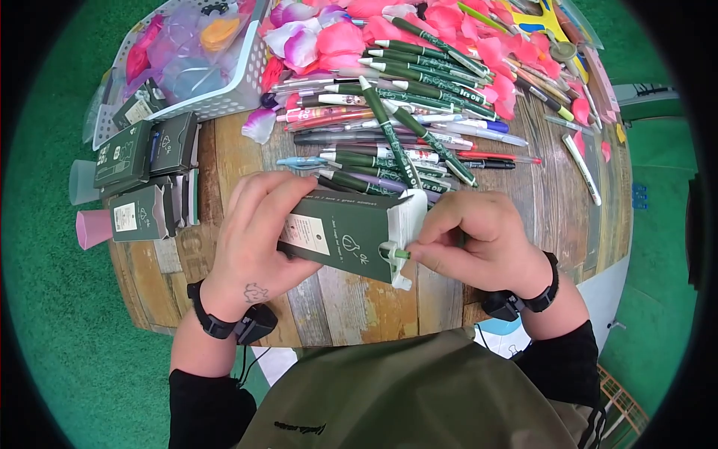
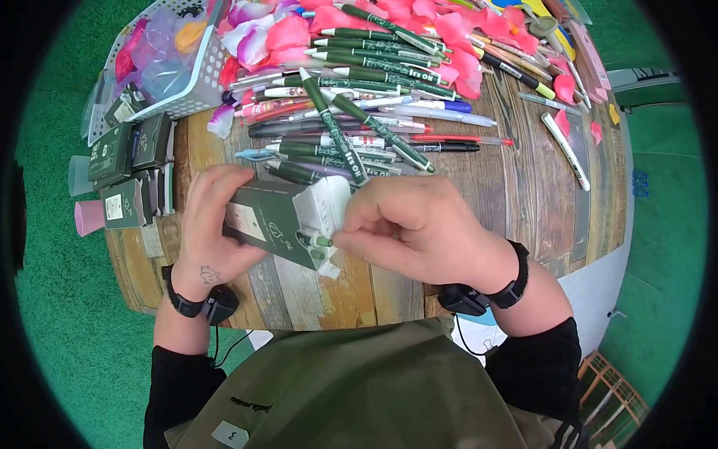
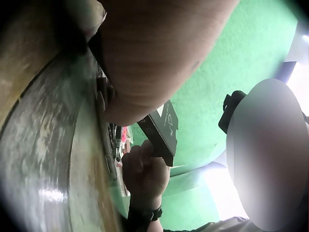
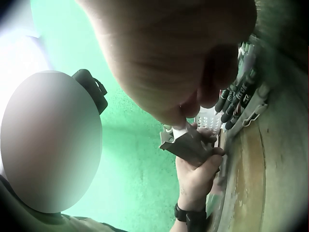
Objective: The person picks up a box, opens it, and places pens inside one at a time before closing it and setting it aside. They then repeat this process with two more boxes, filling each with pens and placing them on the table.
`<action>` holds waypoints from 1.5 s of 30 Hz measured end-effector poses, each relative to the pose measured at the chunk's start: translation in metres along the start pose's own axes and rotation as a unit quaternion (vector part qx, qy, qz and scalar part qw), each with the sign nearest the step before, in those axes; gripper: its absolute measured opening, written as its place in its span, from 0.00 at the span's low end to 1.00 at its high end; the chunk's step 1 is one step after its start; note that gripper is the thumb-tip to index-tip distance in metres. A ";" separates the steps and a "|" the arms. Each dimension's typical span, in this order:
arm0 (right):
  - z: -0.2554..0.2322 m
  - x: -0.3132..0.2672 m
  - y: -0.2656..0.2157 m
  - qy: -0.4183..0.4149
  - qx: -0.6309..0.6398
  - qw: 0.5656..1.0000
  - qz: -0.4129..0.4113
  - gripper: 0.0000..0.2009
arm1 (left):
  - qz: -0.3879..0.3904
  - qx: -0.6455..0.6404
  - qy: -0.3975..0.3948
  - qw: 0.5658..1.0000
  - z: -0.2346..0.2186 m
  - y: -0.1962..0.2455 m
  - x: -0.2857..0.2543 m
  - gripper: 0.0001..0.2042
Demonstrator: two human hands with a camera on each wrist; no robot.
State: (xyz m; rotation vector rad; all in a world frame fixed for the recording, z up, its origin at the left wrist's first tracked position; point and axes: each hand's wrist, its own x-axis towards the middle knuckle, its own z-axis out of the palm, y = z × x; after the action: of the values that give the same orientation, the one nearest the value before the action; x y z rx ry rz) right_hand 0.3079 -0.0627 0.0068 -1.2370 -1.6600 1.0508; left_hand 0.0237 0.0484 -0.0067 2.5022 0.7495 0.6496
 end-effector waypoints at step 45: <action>-0.013 -0.008 0.009 0.043 0.104 0.993 0.041 0.15 | -0.031 0.056 -0.007 0.998 -0.005 -0.005 0.001 0.38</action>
State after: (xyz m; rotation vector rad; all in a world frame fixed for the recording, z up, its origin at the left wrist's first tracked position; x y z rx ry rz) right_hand 0.3246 -0.0670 0.0020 -1.2038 -1.4062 1.1713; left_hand 0.0195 0.0543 -0.0049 2.5693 0.8773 0.5826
